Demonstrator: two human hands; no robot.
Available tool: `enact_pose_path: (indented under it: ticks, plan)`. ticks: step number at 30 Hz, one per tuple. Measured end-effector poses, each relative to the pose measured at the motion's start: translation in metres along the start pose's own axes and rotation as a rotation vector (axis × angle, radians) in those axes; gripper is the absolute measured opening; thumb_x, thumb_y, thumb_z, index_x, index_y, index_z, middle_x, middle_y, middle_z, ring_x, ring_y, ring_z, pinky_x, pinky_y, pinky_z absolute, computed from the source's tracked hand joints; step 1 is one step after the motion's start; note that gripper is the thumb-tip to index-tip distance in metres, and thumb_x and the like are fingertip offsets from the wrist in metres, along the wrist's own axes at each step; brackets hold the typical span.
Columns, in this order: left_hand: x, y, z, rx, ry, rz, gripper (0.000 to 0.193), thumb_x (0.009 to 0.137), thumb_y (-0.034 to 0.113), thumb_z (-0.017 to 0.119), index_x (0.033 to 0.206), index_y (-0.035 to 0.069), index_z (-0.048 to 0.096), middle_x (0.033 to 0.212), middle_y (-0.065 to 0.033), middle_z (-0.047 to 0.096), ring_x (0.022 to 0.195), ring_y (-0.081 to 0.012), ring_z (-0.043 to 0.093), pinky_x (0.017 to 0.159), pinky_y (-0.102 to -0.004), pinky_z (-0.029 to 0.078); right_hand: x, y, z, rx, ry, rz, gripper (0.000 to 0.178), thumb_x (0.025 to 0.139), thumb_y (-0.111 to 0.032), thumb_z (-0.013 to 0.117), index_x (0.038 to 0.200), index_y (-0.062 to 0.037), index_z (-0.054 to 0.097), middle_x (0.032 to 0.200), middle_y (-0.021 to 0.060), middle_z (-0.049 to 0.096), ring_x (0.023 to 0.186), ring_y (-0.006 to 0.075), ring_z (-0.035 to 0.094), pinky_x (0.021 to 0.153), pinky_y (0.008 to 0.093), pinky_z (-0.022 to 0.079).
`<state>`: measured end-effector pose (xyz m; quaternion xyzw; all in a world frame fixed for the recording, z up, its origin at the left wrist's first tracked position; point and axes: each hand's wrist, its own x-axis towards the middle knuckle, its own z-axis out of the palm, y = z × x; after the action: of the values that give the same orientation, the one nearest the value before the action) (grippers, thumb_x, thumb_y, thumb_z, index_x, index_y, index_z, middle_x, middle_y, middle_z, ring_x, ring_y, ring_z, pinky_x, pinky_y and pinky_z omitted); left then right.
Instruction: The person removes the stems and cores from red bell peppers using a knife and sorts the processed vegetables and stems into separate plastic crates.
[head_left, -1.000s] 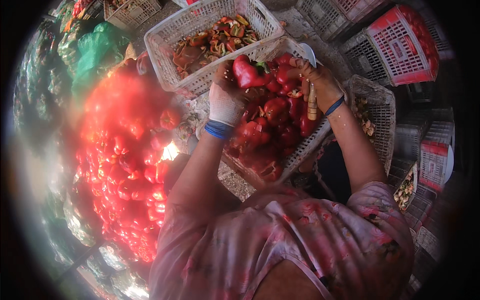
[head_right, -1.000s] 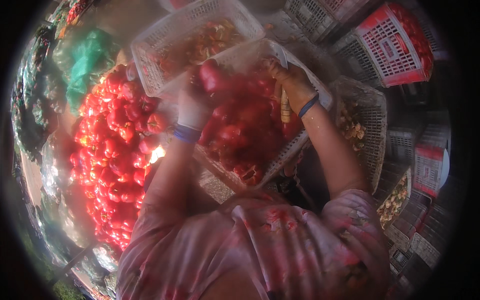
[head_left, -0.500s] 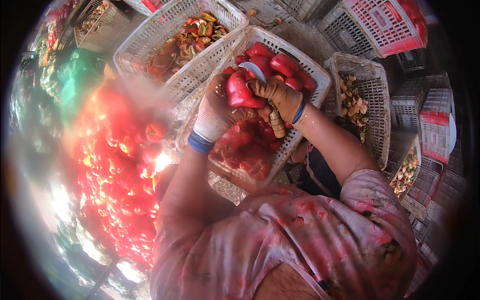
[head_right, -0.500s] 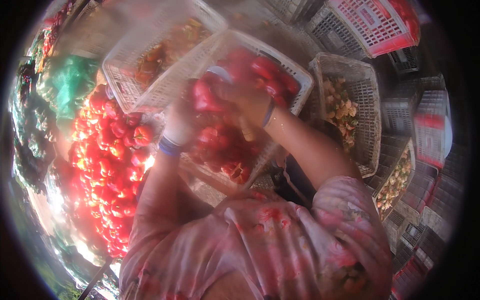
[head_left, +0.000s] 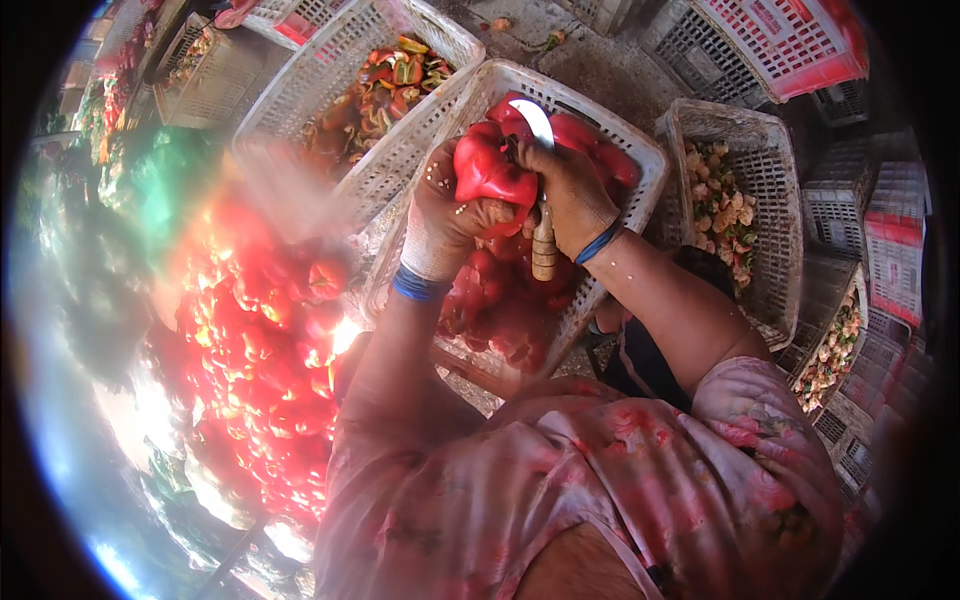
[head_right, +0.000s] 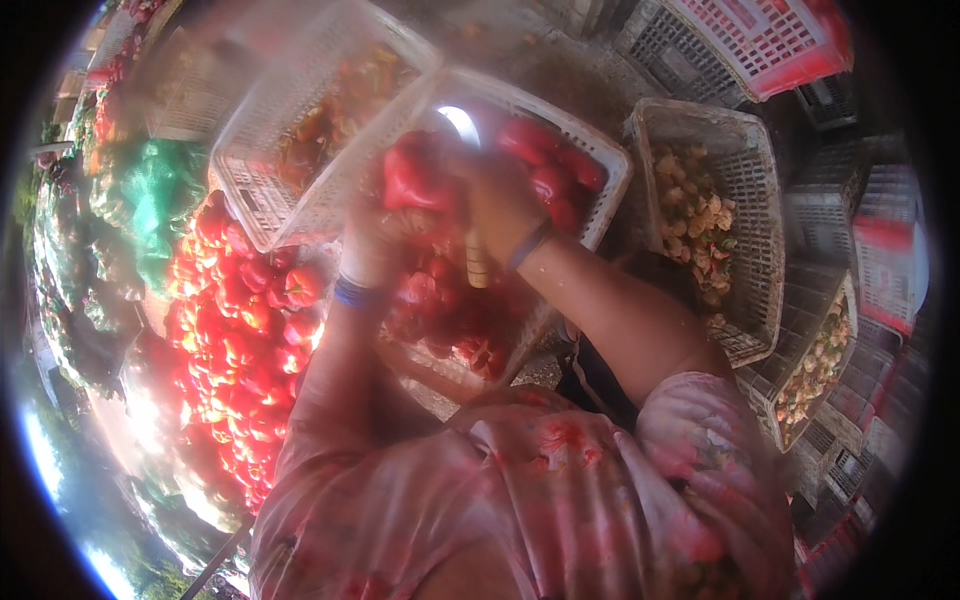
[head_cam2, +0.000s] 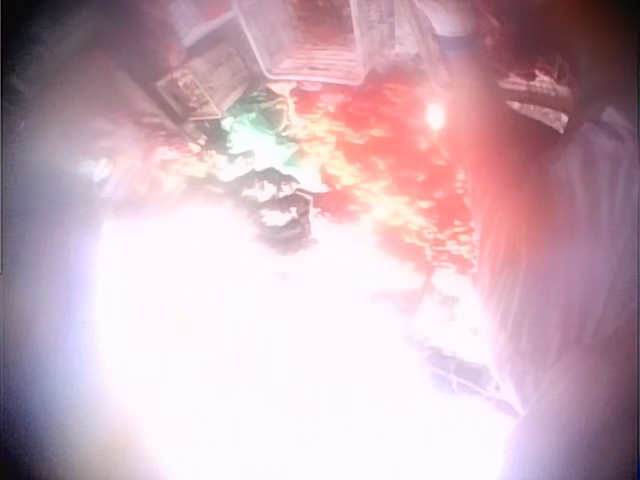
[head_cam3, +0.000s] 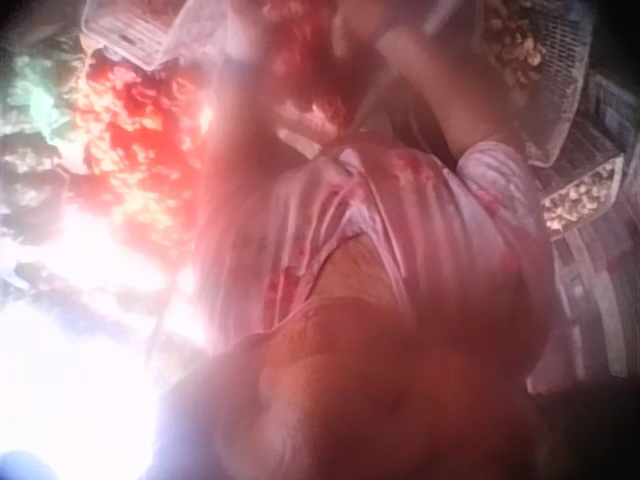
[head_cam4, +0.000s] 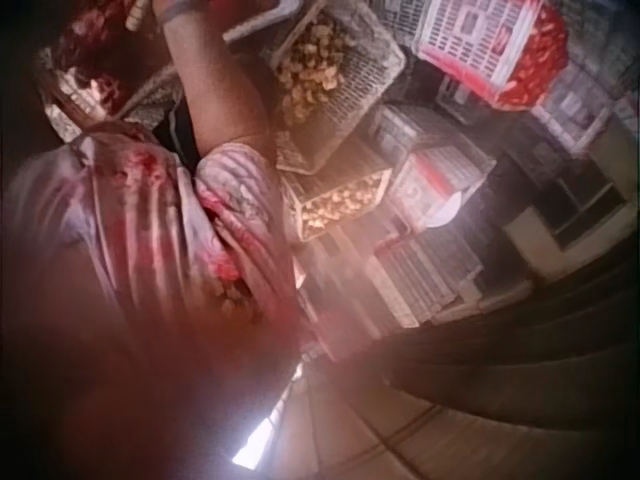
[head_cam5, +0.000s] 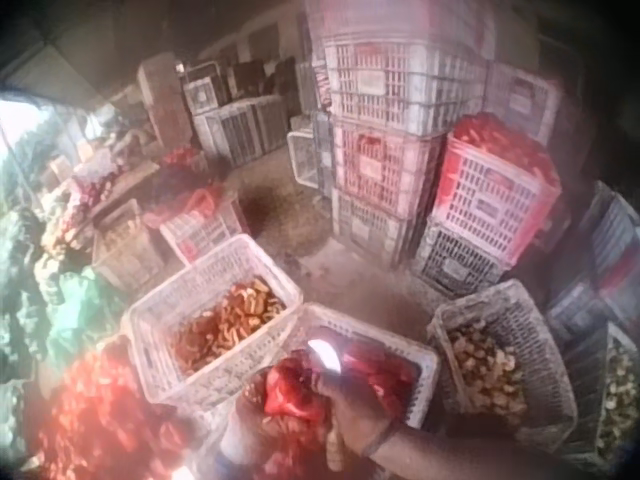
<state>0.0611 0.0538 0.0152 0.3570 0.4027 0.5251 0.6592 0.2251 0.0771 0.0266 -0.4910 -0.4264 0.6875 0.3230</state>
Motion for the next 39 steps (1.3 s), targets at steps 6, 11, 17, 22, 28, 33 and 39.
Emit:
enact_pose_path:
  ticks: [6, 11, 17, 22, 28, 33, 39]
  plan:
    - [0.016, -0.003, 0.004, -0.367, -0.137, -0.095, 0.078, 0.066, 0.01, 0.089, 0.133, 0.0, 0.05, 0.118, -0.0123, 0.065, 0.104, -0.0239, 0.065, 0.089, -0.0383, 0.056, 0.0, -0.014, -0.026, 0.079, 0.117, 0.001, 0.039, 0.096, -0.038, 0.055, 0.103, -0.0025, 0.068, 0.081, 0.0059, 0.065, 0.072, 0.0118, 0.062, 0.06, 0.0305, 0.05]
    - [0.035, -0.024, -0.007, 0.104, 0.166, -0.075, 0.071, 0.07, 0.01, 0.086, 0.131, -0.002, 0.052, 0.115, -0.0114, 0.067, 0.103, -0.023, 0.065, 0.089, -0.0365, 0.055, 0.015, -0.03, -0.06, 0.159, 0.381, -0.056, 0.031, 0.094, -0.037, 0.06, 0.091, -0.0056, 0.062, 0.062, 0.0029, 0.055, 0.042, 0.0138, 0.049, 0.042, 0.0273, 0.041]
    - [0.145, -0.104, -0.033, 1.594, 0.311, 0.321, 0.044, 0.072, 0.028, 0.081, 0.108, 0.011, 0.063, 0.09, -0.0175, 0.065, 0.086, -0.0352, 0.066, 0.074, -0.0446, 0.054, 0.009, -0.019, -0.062, 0.118, 0.443, -0.249, 0.026, 0.092, -0.032, 0.064, 0.09, -0.0065, 0.058, 0.067, 0.0036, 0.056, 0.043, 0.0132, 0.05, 0.041, 0.0279, 0.042]
    - [0.183, -0.125, -0.02, 1.763, 0.273, 0.201, 0.017, 0.08, 0.016, 0.064, 0.096, 0.012, 0.068, 0.094, -0.0173, 0.064, 0.09, -0.0362, 0.066, 0.075, -0.0462, 0.054, 0.003, -0.039, -0.063, 0.427, 0.433, 0.043, 0.025, 0.091, -0.029, 0.067, 0.096, -0.0052, 0.061, 0.071, 0.0026, 0.057, 0.046, 0.0119, 0.052, 0.042, 0.0269, 0.042]
    - [0.202, -0.154, -0.017, 1.534, 0.463, 0.078, 0.019, 0.086, 0.017, 0.059, 0.1, 0.008, 0.068, 0.098, -0.0185, 0.065, 0.092, -0.0354, 0.067, 0.08, -0.045, 0.054, 0.007, -0.047, -0.068, 0.319, 0.368, 0.072, 0.025, 0.092, -0.029, 0.065, 0.099, -0.0044, 0.063, 0.072, 0.0015, 0.057, 0.047, 0.011, 0.051, 0.042, 0.0262, 0.041]
    - [0.209, -0.145, -0.012, 1.619, 0.319, -0.042, 0.032, 0.085, 0.025, 0.063, 0.111, 0.007, 0.067, 0.108, -0.0201, 0.066, 0.101, -0.0364, 0.065, 0.088, -0.0444, 0.052, 0.006, -0.052, -0.059, -0.004, 0.517, 0.013, 0.031, 0.091, -0.033, 0.063, 0.1, -0.003, 0.065, 0.071, 0.0016, 0.057, 0.047, 0.0097, 0.05, 0.043, 0.0258, 0.041]
    - [0.121, -0.057, -0.015, 1.342, 0.23, -0.131, 0.053, 0.082, 0.038, 0.069, 0.126, 0.009, 0.063, 0.118, -0.021, 0.066, 0.112, -0.0379, 0.062, 0.096, -0.0438, 0.05, 0.003, -0.056, -0.107, 0.102, 0.732, -0.226, 0.037, 0.091, -0.041, 0.062, 0.107, -0.0073, 0.066, 0.069, 0.0002, 0.052, 0.045, 0.01, 0.043, 0.043, 0.0253, 0.036]
